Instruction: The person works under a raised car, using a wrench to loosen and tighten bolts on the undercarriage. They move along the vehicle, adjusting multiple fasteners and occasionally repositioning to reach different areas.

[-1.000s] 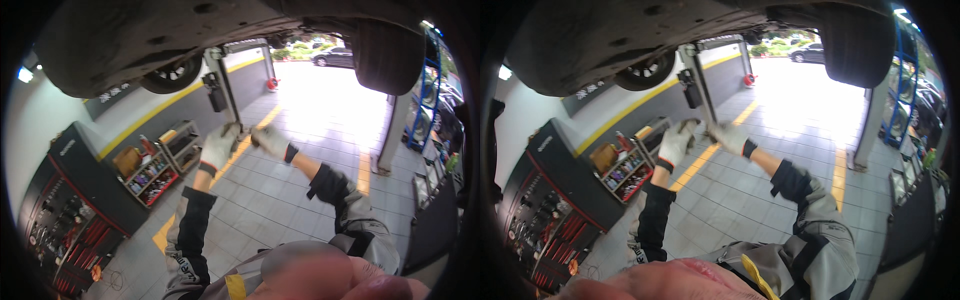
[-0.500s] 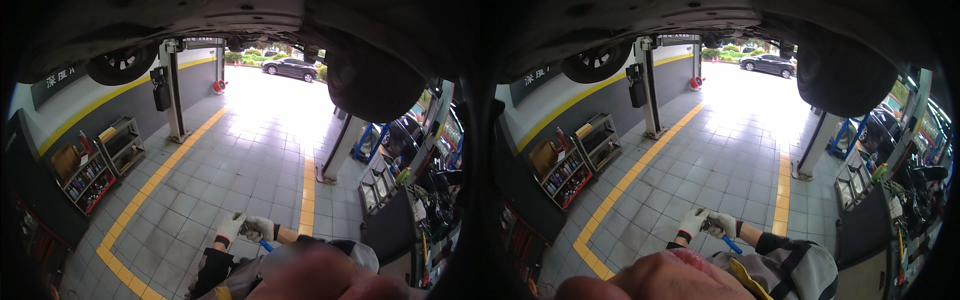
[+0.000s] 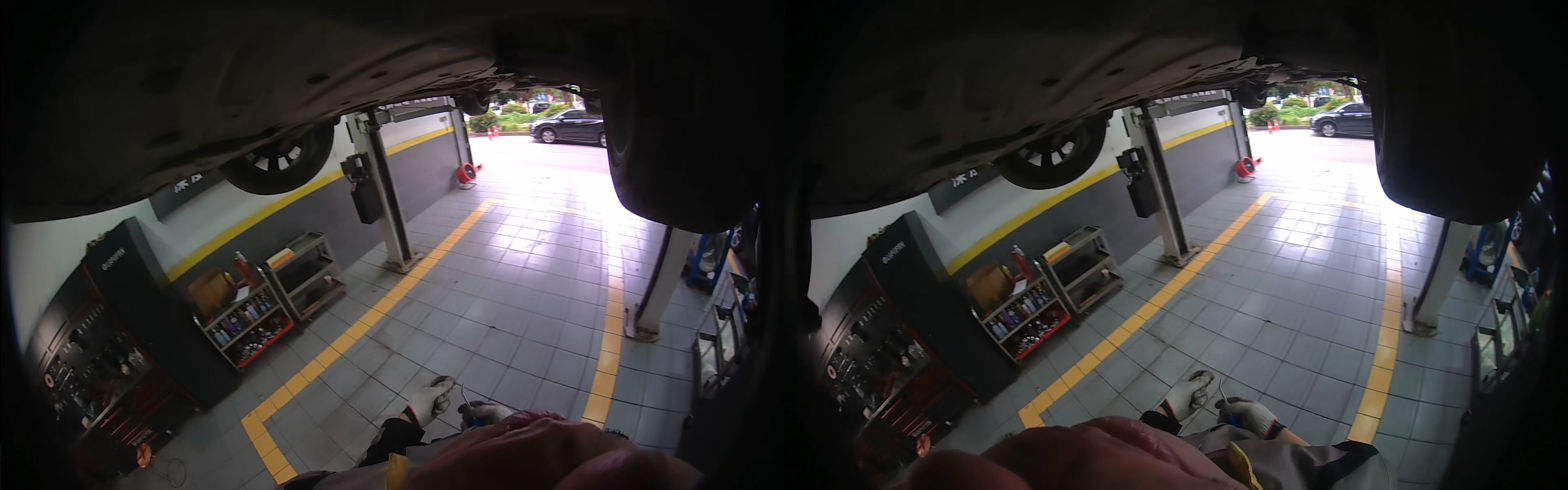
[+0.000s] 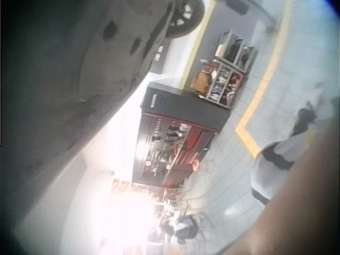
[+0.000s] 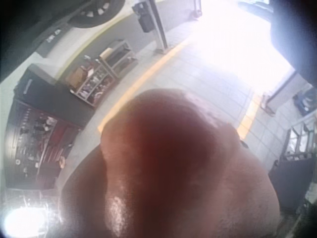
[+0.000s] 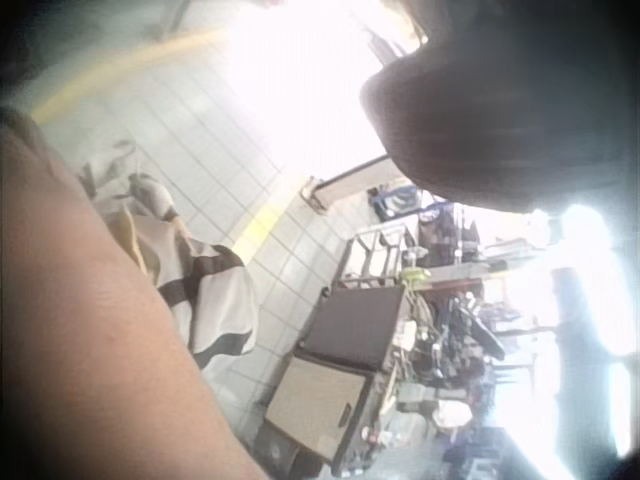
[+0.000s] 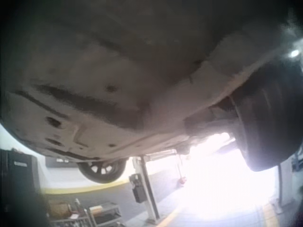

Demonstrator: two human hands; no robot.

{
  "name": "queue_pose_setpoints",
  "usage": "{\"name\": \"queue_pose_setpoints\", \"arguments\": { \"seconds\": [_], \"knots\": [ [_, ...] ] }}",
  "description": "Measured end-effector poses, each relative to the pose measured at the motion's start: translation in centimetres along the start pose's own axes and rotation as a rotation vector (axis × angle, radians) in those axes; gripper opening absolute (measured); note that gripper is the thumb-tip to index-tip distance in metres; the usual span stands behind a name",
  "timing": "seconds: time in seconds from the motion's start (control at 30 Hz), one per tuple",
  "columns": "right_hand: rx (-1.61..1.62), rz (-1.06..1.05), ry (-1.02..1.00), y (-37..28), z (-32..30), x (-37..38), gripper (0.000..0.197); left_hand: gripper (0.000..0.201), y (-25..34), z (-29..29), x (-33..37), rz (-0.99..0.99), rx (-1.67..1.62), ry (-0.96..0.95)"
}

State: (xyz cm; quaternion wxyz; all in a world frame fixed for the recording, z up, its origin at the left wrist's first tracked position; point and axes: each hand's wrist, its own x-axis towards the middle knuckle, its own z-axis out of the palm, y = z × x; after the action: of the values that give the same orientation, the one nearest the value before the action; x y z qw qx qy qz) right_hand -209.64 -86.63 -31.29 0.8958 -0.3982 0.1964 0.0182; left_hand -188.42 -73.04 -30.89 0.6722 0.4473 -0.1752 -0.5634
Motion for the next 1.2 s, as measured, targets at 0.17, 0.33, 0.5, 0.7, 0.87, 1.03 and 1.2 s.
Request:
{"name": "queue_pose_setpoints", "arguments": {
  "seconds": [0.17, 0.33, 0.5, 0.7, 0.87, 1.03, 1.2],
  "knots": [
    [0.036, -0.038, 0.046, -0.2, -3.0, 1.1, 0.035, 0.019, 3.1, 0.9, 0.0, 0.198, -0.266, -0.114],
    [0.351, -0.018, -0.074, -3.1, -0.2, 1.4, 0.045, 0.023, 7.3, 1.2, -1.2, 0.319, -0.488, -0.103],
    [-0.124, -0.193, -0.082, -13.5, 5.9, -1.1, 0.056, 0.025, 10.6, 0.6, -3.7, 0.388, -0.554, -0.118],
    [-0.554, -0.866, -0.124, -28.7, 14.1, -5.1, 0.050, 0.034, 11.1, 0.6, -7.1, 0.552, -0.593, -0.138],
    [-0.790, -1.682, 0.118, -37.6, 20.4, -9.6, 0.040, 0.023, 11.0, 1.6, -9.0, 0.526, -0.354, 0.021],
    [-0.949, -1.846, 0.312, -41.1, 24.1, -12.4, 0.037, 0.019, 10.7, 1.6, -9.2, 0.422, -0.322, 0.079],
    [-1.018, -2.033, 0.434, -42.0, 25.2, -13.1, 0.035, 0.024, 10.2, -0.3, -9.0, 0.373, -0.449, 0.085]
  ]
}}
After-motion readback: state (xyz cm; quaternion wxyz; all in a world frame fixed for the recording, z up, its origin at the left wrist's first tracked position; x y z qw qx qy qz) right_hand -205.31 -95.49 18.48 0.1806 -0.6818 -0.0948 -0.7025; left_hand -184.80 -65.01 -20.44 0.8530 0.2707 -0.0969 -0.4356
